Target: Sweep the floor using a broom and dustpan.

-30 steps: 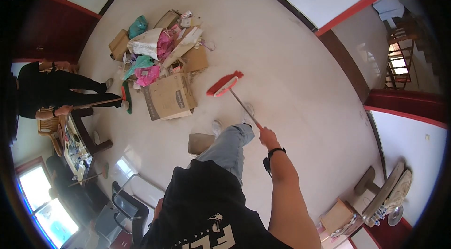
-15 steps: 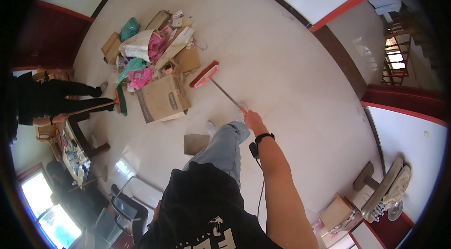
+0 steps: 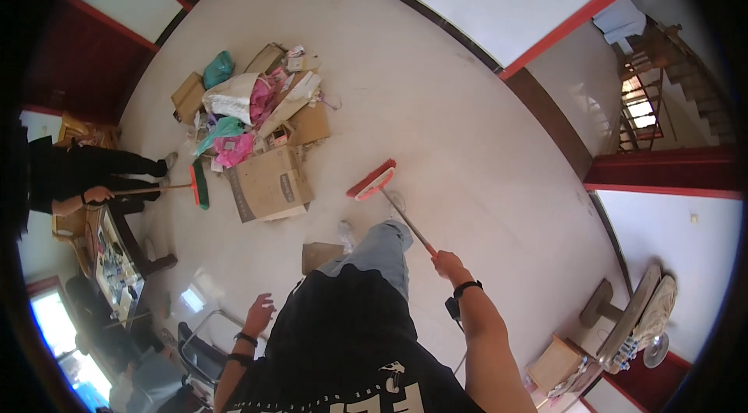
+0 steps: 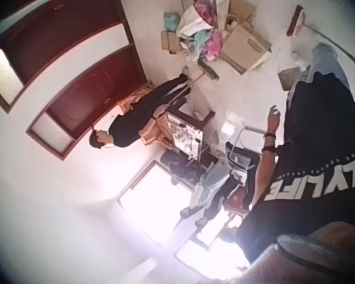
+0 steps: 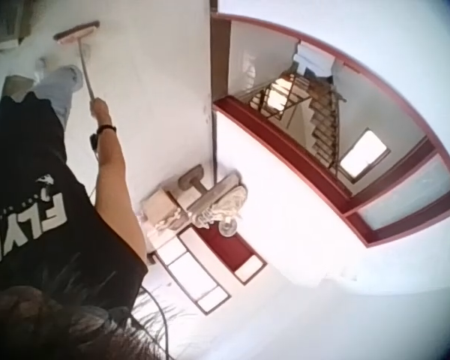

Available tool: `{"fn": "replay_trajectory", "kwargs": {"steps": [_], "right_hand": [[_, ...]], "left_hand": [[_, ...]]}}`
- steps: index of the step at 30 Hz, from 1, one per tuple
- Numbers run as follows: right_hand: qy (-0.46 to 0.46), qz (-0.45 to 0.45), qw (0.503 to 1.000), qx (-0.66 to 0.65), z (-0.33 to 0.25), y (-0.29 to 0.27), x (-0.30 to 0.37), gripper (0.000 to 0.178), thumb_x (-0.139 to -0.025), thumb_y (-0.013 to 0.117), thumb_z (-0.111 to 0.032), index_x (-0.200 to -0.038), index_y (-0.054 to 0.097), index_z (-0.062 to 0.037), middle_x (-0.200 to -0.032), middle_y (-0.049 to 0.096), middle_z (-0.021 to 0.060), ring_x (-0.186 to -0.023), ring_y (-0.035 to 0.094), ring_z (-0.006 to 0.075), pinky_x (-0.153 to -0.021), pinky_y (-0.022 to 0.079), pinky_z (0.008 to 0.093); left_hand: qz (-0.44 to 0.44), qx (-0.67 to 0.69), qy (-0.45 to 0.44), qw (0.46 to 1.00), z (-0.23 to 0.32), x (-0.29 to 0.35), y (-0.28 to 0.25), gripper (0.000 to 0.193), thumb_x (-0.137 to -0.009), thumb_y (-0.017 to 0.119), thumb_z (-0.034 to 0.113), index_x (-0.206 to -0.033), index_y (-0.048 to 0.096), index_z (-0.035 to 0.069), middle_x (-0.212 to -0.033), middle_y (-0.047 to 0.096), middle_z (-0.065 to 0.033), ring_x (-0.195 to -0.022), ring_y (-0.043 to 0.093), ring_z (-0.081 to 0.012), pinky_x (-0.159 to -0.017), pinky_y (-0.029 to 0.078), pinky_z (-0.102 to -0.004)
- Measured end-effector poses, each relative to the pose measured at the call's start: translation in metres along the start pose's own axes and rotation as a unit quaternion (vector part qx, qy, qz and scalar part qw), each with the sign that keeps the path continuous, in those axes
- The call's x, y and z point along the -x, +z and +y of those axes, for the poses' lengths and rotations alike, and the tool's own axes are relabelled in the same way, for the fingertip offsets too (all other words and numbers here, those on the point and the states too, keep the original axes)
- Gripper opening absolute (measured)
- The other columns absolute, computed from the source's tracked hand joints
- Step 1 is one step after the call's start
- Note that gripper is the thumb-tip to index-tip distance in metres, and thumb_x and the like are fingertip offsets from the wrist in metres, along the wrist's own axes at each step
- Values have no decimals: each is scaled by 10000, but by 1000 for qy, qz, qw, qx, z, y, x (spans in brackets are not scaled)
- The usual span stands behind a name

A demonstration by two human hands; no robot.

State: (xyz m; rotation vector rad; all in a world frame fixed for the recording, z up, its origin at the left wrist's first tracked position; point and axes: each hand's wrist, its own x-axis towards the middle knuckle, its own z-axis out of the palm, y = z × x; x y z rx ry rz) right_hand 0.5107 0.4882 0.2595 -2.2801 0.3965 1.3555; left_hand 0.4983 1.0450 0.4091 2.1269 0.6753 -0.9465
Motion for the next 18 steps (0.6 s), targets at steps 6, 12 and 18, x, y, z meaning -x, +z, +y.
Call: {"fn": "replay_trajectory", "kwargs": {"steps": [6, 12, 18], "right_hand": [[-47, -6, 998, 45, -21, -25, 12, 331, -907, 424, -279, -1123, 517, -47, -960, 615, 185, -908, 597, 357, -786, 481, 444], [-77, -12, 993, 88, -41, -15, -33, 437, -894, 417, -189, -1324, 362, -129, -987, 576, 180, -902, 597, 343, -778, 494, 442], [-102, 4, 985, 140, -34, -3, -97, 609, -851, 425, -99, -1416, 221, -199, -1078, 540, 193, -973, 580, 344, -816, 488, 437]], "left_hand": [[14, -18, 15, 1000, -1, 20, 6, 424, -764, 574, 98, -1180, 496, 82, -1026, 623, -146, -738, 633, -229, -656, 515, -332], [35, 8, -61, 997, -5, 79, 13, 413, -772, 564, 87, -1178, 492, 65, -1032, 622, -155, -801, 637, -234, -684, 516, -334], [31, -108, 73, 991, -75, 110, 20, 375, -802, 582, 86, -1167, 498, 64, -1036, 623, -147, -865, 642, -237, -761, 508, -324]]}}
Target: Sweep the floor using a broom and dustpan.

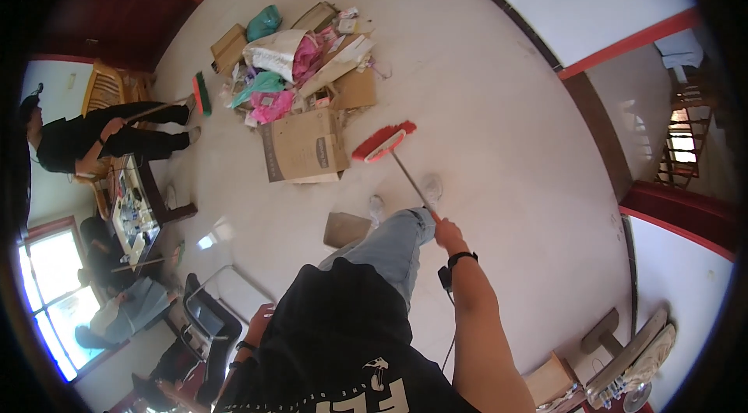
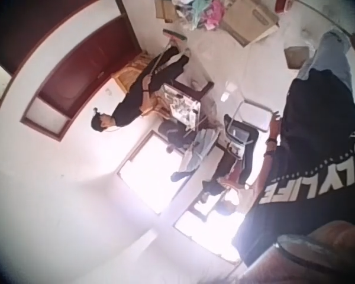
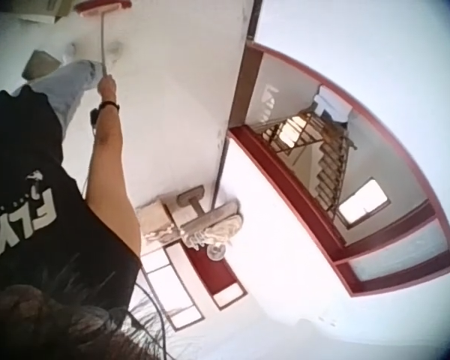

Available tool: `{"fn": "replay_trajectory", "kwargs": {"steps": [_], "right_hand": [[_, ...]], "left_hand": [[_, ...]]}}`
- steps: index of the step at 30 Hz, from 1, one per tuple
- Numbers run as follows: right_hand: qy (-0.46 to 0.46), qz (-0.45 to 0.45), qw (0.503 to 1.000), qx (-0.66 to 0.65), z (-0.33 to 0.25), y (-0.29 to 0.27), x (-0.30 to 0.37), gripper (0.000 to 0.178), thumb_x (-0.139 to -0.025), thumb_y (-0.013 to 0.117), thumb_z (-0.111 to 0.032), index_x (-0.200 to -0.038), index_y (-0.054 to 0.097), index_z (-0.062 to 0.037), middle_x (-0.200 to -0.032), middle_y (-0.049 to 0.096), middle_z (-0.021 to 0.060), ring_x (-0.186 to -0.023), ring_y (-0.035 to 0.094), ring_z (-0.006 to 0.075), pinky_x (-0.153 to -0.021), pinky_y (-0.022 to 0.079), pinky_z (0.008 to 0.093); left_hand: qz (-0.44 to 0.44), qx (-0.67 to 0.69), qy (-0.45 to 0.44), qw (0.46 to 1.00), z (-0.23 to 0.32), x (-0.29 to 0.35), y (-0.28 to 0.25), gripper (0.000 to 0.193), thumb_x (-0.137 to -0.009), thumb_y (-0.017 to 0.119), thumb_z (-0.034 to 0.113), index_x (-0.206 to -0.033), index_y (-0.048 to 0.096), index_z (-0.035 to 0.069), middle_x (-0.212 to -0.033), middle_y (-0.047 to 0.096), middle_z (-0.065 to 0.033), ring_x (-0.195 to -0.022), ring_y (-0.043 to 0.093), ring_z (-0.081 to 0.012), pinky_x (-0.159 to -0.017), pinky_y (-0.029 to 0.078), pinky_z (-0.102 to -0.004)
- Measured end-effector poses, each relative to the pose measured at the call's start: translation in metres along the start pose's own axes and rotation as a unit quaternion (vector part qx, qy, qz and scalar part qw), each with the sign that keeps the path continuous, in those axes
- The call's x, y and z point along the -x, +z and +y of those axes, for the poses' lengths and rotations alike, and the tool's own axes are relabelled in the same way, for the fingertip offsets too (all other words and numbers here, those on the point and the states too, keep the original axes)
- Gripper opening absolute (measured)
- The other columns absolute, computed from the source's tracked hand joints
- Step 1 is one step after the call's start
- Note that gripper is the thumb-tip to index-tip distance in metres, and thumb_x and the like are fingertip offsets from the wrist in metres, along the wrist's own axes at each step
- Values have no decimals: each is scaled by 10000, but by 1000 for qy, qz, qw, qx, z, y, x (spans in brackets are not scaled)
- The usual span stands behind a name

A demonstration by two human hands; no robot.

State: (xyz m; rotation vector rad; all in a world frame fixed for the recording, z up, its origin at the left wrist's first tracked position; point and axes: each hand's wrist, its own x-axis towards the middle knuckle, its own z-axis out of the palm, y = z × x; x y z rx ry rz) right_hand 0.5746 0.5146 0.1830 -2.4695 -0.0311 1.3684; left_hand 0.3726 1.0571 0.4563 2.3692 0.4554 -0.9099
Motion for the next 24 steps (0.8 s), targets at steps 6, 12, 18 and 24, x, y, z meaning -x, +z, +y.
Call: {"fn": "replay_trajectory", "kwargs": {"steps": [6, 12, 18, 24], "right_hand": [[-6, 45, 996, -83, -46, -41, -70, 482, -859, 417, -161, -1338, 367, -144, -1005, 591, 240, -935, 594, 383, -807, 487, 451], [93, 38, 963, -251, -66, -83, -86, 381, -834, 470, -285, -952, 593, 56, -858, 616, 265, -796, 622, 355, -685, 495, 430], [94, 13, 959, -266, -56, -73, -44, 506, -833, 501, -401, -724, 577, 87, -611, 588, 190, -507, 601, 284, -471, 470, 374], [136, -6, 954, -266, -38, -45, 12, 654, -852, 461, -549, -769, 569, 91, -598, 571, 186, -495, 582, 282, -471, 464, 376]], "left_hand": [[-17, 114, -181, 977, 71, 17, 2, 384, -830, 612, 127, -1192, 494, 77, -1045, 618, -126, -870, 638, -198, -761, 500, -299], [-23, 18, -98, 995, 52, -8, 14, 380, -819, 576, 93, -1188, 485, 81, -1058, 618, -140, -873, 641, -231, -768, 503, -319], [-4, 158, -203, 966, 64, -20, -3, 391, -796, 560, 89, -1180, 489, 75, -1056, 619, -137, -829, 647, -226, -694, 521, -319], [14, 155, -154, 976, 23, -10, 16, 365, -808, 542, 130, -1165, 500, 66, -1045, 621, -144, -863, 632, -230, -747, 506, -322]]}}
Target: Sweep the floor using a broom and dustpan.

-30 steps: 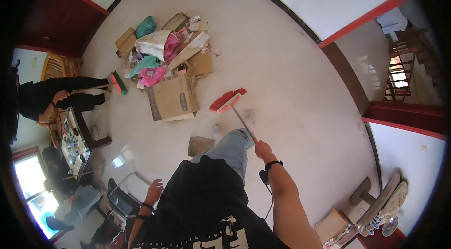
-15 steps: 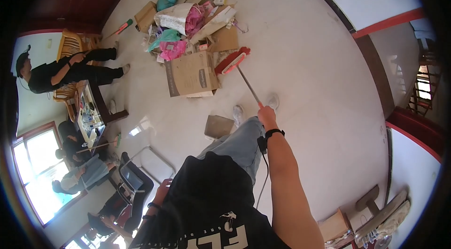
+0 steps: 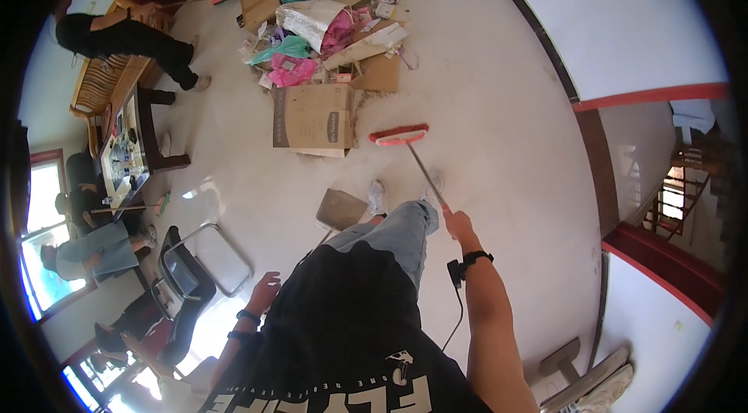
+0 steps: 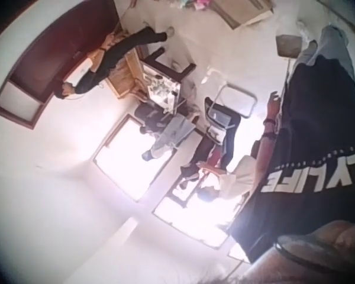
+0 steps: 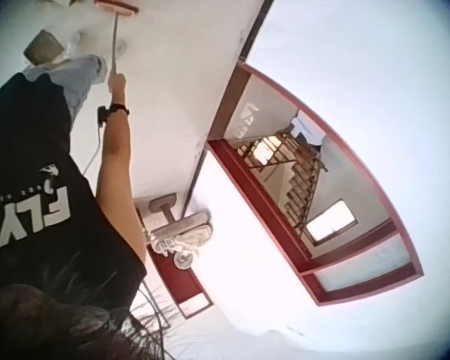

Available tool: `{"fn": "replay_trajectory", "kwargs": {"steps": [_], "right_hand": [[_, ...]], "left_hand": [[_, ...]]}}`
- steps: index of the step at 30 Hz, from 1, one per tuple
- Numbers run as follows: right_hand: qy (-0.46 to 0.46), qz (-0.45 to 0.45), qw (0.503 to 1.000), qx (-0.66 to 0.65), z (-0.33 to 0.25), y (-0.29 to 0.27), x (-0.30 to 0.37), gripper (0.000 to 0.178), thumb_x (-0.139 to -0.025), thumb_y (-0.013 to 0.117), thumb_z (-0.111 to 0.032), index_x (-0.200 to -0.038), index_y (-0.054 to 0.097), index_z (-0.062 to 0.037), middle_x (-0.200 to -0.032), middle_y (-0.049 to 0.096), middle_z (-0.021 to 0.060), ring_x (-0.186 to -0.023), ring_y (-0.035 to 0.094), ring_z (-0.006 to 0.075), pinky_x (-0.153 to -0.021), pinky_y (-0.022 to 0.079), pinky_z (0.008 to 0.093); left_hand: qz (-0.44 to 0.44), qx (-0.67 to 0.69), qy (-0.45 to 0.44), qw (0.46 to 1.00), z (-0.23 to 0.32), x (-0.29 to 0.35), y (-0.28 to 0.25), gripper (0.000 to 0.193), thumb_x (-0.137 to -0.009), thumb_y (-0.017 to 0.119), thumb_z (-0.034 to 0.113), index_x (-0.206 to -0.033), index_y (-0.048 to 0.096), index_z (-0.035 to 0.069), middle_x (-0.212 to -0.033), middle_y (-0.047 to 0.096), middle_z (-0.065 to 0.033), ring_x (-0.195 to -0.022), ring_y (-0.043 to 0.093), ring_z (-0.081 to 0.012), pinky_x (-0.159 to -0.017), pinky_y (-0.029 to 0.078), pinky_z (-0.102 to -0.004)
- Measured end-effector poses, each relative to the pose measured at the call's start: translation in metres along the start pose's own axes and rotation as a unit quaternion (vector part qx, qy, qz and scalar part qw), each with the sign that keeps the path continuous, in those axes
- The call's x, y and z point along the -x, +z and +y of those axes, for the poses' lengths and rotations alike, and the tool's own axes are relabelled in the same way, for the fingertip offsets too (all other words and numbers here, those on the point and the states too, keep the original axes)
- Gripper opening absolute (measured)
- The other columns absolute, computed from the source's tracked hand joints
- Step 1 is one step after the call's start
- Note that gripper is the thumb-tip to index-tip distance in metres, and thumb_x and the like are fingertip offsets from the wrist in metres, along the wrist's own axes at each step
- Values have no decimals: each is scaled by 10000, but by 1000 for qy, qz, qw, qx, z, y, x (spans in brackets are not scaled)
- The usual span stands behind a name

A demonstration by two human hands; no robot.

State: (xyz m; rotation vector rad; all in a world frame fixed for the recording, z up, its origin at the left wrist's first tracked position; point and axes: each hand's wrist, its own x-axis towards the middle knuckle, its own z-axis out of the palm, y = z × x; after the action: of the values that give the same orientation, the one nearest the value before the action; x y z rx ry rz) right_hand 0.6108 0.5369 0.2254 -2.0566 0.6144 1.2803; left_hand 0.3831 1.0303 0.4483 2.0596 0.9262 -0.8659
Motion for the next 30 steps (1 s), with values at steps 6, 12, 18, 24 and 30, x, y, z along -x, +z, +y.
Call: {"fn": "replay_trajectory", "kwargs": {"steps": [6, 12, 18, 24, 30], "right_hand": [[74, -5, 973, -216, 0, 19, 42, 505, -839, 578, -493, -594, 410, -85, -478, 335, -31, -356, 311, 97, -327, 254, 264], [125, -6, 945, -304, 0, 38, 50, 493, -832, 605, -476, -582, 365, -126, -480, 295, -44, -362, 267, 92, -347, 216, 245], [134, -21, 944, -299, 9, 24, 51, 488, -862, 556, -478, -591, 382, -111, -443, 306, -31, -328, 294, 111, -333, 243, 273], [129, -25, 953, -271, 25, 27, 48, 494, -882, 517, -484, -580, 361, -124, -444, 313, -20, -336, 308, 123, -343, 251, 274], [131, -39, 955, -264, 20, 29, 56, 504, -882, 512, -491, -584, 366, -112, -451, 321, -18, -343, 319, 130, -346, 256, 281]], "left_hand": [[35, 50, 25, 998, -55, -1, 5, 320, -822, 531, 117, -1137, 506, 67, -967, 638, -128, -780, 647, -218, -676, 521, -319], [52, 72, 38, 995, -107, -4, 6, 299, -829, 528, 124, -1125, 510, 83, -911, 636, -104, -754, 645, -192, -563, 538, -306], [35, 104, 14, 994, -118, 1, 23, 292, -829, 527, 124, -1118, 510, 87, -865, 626, -96, -730, 637, -186, -568, 538, -311], [75, 102, 32, 991, -90, 9, 29, 291, -826, 532, 123, -1115, 513, 91, -834, 626, -87, -746, 636, -185, -540, 523, -298], [102, 82, 73, 989, -147, -4, 56, 253, -828, 552, 133, -1075, 534, 83, -813, 645, -107, -772, 639, -240, -652, 510, -337]]}}
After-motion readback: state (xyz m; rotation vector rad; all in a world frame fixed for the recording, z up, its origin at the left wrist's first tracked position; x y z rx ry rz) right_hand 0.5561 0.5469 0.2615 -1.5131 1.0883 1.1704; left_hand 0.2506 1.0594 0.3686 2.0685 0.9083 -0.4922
